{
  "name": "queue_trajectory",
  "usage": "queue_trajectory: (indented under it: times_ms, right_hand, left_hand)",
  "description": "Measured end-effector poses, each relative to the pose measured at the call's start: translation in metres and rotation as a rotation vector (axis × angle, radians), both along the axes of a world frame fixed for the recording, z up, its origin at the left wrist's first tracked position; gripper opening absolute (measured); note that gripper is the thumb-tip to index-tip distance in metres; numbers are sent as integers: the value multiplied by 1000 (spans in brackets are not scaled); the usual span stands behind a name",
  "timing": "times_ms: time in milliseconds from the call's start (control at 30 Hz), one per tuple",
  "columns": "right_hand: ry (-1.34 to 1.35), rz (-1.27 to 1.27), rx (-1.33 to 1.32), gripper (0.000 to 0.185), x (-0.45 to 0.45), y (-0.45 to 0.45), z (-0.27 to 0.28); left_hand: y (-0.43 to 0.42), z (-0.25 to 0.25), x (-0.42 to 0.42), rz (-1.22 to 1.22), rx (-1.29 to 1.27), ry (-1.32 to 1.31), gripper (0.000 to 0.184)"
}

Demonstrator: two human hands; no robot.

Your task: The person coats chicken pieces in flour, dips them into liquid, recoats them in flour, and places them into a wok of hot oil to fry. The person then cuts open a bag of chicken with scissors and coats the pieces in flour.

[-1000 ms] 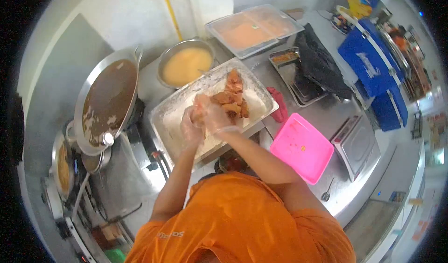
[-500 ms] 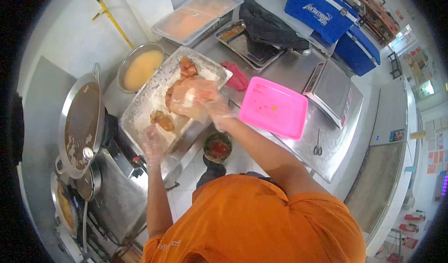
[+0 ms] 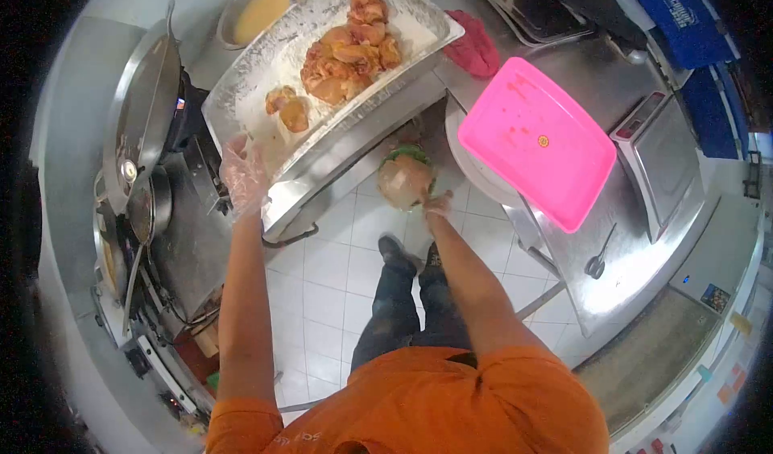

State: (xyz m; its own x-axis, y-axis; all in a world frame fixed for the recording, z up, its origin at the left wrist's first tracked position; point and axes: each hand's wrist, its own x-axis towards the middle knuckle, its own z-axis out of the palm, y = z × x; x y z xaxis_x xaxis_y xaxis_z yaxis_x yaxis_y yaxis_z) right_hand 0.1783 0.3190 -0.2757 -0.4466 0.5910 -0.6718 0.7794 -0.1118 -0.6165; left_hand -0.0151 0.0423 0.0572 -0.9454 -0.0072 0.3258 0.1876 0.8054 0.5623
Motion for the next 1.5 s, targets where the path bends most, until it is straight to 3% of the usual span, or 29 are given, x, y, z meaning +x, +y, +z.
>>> queue_trajectory:
  times_ms: [67, 100, 200, 367, 433, 500, 600, 633, 800, 1000, 1100, 1167, 1233, 1300, 1367, 1400, 1433, 1467, 1500]
  right_hand:
    - [-235, -140, -78, 80, -13, 1, 18]
    - [-54, -149, -204, 86, 10, -5, -51]
    - [-76, -95, -647, 86, 28, 6, 84]
    - [-91, 87, -868, 87, 64, 37, 70]
    - [-2, 139, -778, 78, 53, 41, 94]
    - [199, 133, -528, 63, 35, 30, 158]
    - [507, 304, -263, 68, -1, 30, 147]
    - [578, 300, -164, 61, -15, 29, 162]
    - [803, 357, 187, 37, -84, 35, 276]
    - [735, 269, 344, 36, -101, 63, 291]
    - [668, 197, 383, 36, -97, 71, 287]
    - [580, 193, 385, 36, -86, 75, 294]
    - [508, 210, 388, 34, -75, 75, 297]
    - [457, 266, 379, 51, -65, 82, 277]
    - [586, 70, 171, 71, -70, 61, 290]
    - [639, -17, 61, 81, -77, 51, 303]
    - [693, -8, 83, 101, -88, 40, 323]
    - [723, 37, 171, 101, -107, 35, 344]
    - [738, 72, 248, 101, -122, 26, 363]
  left_hand:
    - [18, 14, 4, 43, 211, -79, 39]
    - [9, -2, -2, 19, 129, 25, 39]
    - [4, -3, -5, 68, -45, -5, 39]
    - [9, 1, -4, 98, -168, -28, 39]
    - [4, -4, -6, 78, -189, -14, 38]
    - [-3, -13, -10, 46, -136, -1, 39]
    - [-4, -16, -11, 51, -128, -31, 40]
    - [-3, -12, -10, 44, -114, -30, 40]
    - [-9, -8, -16, 17, -79, -25, 36]
    - [-42, -26, -26, -63, -136, -16, 38]
    - [-31, -5, -23, -92, -222, -115, 48]
    - [-35, -18, -27, -81, -376, -186, 65]
    - [-45, -47, -26, -134, -438, -97, 63]
    - [-50, -50, -32, -159, -423, -71, 65]
    - [-49, -49, -33, -174, -337, -144, 70]
    - [-46, -42, -34, -239, -472, -102, 70]
    - [-43, -30, -33, -297, -607, -65, 70]
    - [-40, -23, -33, -353, -744, -32, 69]
    - [-41, -32, -31, -306, -662, -246, 70]
